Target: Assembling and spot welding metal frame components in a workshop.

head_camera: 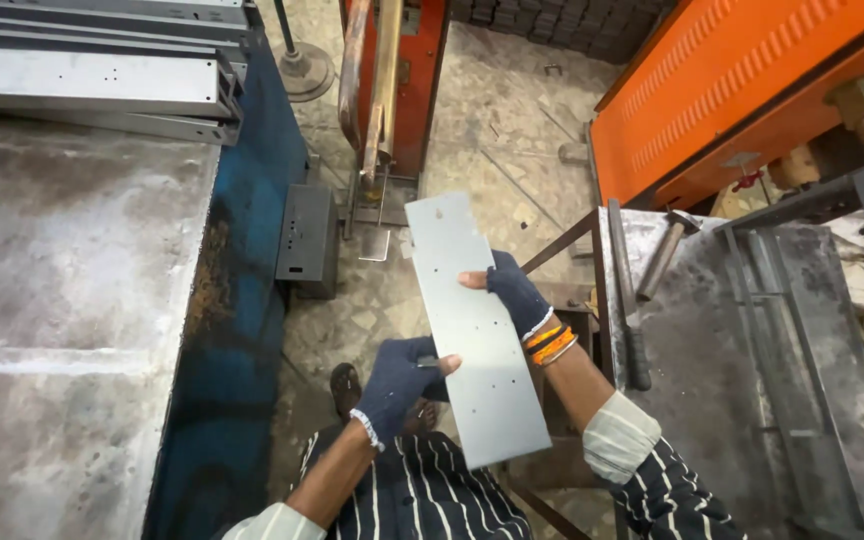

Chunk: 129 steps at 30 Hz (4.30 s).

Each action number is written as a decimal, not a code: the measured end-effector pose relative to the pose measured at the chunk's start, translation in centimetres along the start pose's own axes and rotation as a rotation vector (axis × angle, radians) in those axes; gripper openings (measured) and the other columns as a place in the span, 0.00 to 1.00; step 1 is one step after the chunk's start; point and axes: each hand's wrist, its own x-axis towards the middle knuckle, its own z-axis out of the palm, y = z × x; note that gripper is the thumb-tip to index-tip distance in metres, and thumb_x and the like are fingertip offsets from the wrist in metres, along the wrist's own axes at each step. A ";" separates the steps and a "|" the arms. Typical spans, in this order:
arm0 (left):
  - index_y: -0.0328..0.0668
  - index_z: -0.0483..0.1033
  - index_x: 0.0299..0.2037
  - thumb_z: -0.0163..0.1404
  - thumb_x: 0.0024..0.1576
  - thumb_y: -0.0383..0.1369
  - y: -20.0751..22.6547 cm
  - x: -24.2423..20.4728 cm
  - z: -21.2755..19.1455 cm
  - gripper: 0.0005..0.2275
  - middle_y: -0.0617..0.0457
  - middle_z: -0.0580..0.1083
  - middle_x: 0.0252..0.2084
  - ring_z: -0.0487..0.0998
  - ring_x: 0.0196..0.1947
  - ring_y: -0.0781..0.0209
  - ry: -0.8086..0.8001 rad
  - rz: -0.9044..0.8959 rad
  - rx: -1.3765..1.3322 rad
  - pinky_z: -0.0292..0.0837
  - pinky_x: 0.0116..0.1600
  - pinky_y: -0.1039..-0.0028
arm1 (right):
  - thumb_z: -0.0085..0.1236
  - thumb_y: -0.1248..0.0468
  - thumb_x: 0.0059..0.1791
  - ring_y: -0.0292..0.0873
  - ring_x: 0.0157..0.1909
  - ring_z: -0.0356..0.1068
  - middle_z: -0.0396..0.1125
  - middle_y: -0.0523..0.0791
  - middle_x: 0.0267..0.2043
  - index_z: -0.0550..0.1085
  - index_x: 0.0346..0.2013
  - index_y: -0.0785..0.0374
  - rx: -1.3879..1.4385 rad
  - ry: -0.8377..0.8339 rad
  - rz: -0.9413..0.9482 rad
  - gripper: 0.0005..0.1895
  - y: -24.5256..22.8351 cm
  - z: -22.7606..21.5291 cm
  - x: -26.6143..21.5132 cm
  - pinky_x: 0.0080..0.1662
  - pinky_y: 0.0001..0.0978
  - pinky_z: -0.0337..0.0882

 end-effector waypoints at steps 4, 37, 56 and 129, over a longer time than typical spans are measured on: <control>0.25 0.84 0.37 0.62 0.50 0.34 0.8 -0.8 -0.9 0.14 0.43 0.82 0.29 0.82 0.26 0.61 -0.035 -0.051 -0.014 0.80 0.34 0.72 | 0.62 0.60 0.43 0.41 0.41 0.74 0.74 0.49 0.43 0.74 0.53 0.75 -0.047 -0.088 0.000 0.28 -1.6 1.5 0.3 0.43 0.32 0.75; 0.30 0.73 0.58 0.58 0.54 0.38 6.7 9.6 -13.4 0.24 0.45 0.79 0.49 0.83 0.42 0.56 -0.624 0.099 0.169 0.82 0.42 0.71 | 0.76 0.49 0.30 0.69 0.56 0.66 0.47 0.67 0.73 0.61 0.70 0.47 -1.346 0.500 -0.357 0.56 -6.5 12.6 5.4 0.56 0.54 0.69; 0.39 0.80 0.50 0.56 0.61 0.29 10.3 15.3 -17.4 0.10 0.46 0.80 0.32 0.79 0.24 0.59 0.231 0.450 0.454 0.73 0.31 0.68 | 0.73 0.48 0.31 0.65 0.55 0.66 0.55 0.63 0.69 0.63 0.70 0.45 -1.362 0.507 -0.266 0.54 -7.5 13.2 4.9 0.56 0.51 0.69; 0.34 0.69 0.62 0.55 0.52 0.21 11.8 20.6 -14.2 0.24 0.45 0.79 0.44 0.79 0.41 0.62 0.072 0.492 0.134 0.74 0.47 0.74 | 0.73 0.49 0.29 0.64 0.50 0.67 0.55 0.63 0.68 0.62 0.70 0.45 -1.400 0.626 -0.247 0.55 -6.1 14.6 5.0 0.51 0.52 0.71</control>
